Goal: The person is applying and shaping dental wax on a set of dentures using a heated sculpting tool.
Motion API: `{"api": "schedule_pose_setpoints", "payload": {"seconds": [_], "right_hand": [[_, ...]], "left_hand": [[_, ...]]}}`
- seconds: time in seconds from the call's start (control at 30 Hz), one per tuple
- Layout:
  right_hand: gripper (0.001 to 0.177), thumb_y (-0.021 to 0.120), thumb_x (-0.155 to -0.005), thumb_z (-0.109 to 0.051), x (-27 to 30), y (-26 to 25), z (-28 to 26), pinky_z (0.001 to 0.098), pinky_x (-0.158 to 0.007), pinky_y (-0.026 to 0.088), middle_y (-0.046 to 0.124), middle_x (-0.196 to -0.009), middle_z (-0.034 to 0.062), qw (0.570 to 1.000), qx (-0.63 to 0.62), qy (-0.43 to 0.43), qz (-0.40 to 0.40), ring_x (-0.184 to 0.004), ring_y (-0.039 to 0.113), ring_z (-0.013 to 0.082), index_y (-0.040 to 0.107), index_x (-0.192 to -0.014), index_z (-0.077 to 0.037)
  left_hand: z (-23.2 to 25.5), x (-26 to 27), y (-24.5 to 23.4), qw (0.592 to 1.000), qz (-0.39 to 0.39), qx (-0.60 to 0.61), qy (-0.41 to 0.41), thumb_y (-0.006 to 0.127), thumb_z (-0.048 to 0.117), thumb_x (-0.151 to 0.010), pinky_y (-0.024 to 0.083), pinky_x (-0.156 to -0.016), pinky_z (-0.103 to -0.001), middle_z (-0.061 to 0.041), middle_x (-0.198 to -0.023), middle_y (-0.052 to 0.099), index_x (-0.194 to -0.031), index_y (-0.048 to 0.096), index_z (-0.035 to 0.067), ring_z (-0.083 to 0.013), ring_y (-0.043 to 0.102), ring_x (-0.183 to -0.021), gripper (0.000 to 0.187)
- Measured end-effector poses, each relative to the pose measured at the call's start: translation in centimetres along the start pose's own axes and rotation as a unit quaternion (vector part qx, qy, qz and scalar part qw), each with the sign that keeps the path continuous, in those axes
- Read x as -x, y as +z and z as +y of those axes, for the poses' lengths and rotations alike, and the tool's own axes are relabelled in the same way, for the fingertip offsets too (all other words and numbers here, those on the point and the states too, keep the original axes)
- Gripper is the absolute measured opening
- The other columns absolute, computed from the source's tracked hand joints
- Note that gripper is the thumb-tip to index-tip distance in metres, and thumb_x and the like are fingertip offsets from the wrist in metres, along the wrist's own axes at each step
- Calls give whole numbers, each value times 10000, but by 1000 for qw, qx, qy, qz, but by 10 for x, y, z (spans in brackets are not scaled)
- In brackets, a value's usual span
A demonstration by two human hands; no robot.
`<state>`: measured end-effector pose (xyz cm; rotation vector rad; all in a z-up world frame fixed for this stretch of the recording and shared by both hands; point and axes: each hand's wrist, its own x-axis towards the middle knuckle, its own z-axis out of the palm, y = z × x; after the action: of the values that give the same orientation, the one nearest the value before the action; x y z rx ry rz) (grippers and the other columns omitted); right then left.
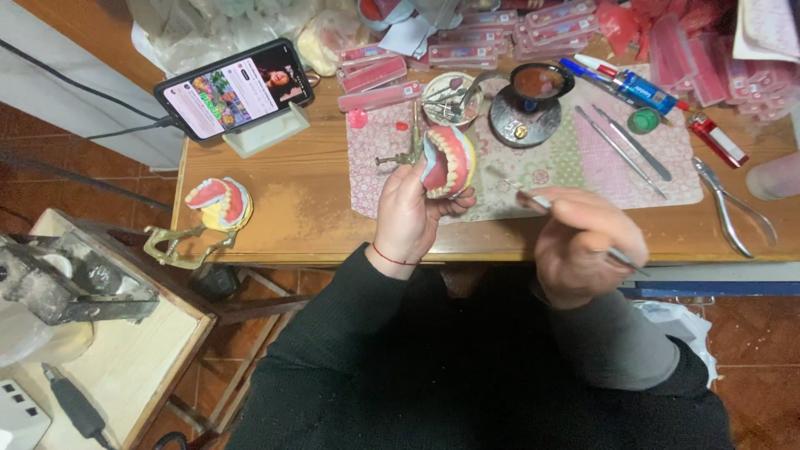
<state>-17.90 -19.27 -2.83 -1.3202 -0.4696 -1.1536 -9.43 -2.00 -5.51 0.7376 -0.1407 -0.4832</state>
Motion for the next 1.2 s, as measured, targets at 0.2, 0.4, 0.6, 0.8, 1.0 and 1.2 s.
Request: {"api": "schedule_pose_setpoints", "payload": {"seconds": [0.2,0.4,0.6,0.8,1.0,1.2], "right_hand": [[415,627,-1146,-361,-4,-35,10,470,-847,664,680,-1039,182,990,-42,97,92,-906,735,314,611,-1171,52],[341,633,-1177,-283,-6,-53,38,395,-817,635,699,-984,209,968,-65,225,93,-858,729,290,617,-1141,55],[356,635,-1174,-307,-10,-46,31,374,-795,638,715,-965,214,965,-50,252,58,-829,730,276,626,-1127,45],[386,638,-1190,-318,-7,-48,29,369,-800,635,709,-974,212,967,-37,248,47,-846,728,269,624,-1098,56],[400,637,-1177,-332,-9,-47,27,366,-789,635,704,-961,206,967,-30,251,39,-831,726,267,626,-1102,61],[395,634,-1181,-316,-10,-47,24,371,-802,632,701,-978,198,966,-25,257,31,-845,727,267,625,-1105,72]], "left_hand": [[2,1,1,1000,8,6,2,500,364,-1097,611,-720,-368,-215,-945,728,-1120,653,-90,-286,742,-809,479],[12,10,6,999,-4,33,15,497,313,-1119,605,-757,-379,-244,-1019,715,-1187,629,-99,-302,738,-880,438],[12,25,5,998,-5,58,26,403,282,-1127,607,-796,-400,-258,-1048,718,-1216,598,-105,-327,738,-921,442],[9,33,9,997,-30,75,4,323,341,-1161,597,-850,-403,-252,-1073,719,-1258,587,-103,-330,729,-982,526],[6,40,16,996,-33,83,-8,301,391,-1168,595,-861,-412,-256,-1072,722,-1276,586,-91,-343,726,-989,571],[6,45,16,995,-40,91,-12,305,409,-1165,595,-856,-434,-253,-1039,728,-1249,602,-76,-374,730,-970,574]]}}
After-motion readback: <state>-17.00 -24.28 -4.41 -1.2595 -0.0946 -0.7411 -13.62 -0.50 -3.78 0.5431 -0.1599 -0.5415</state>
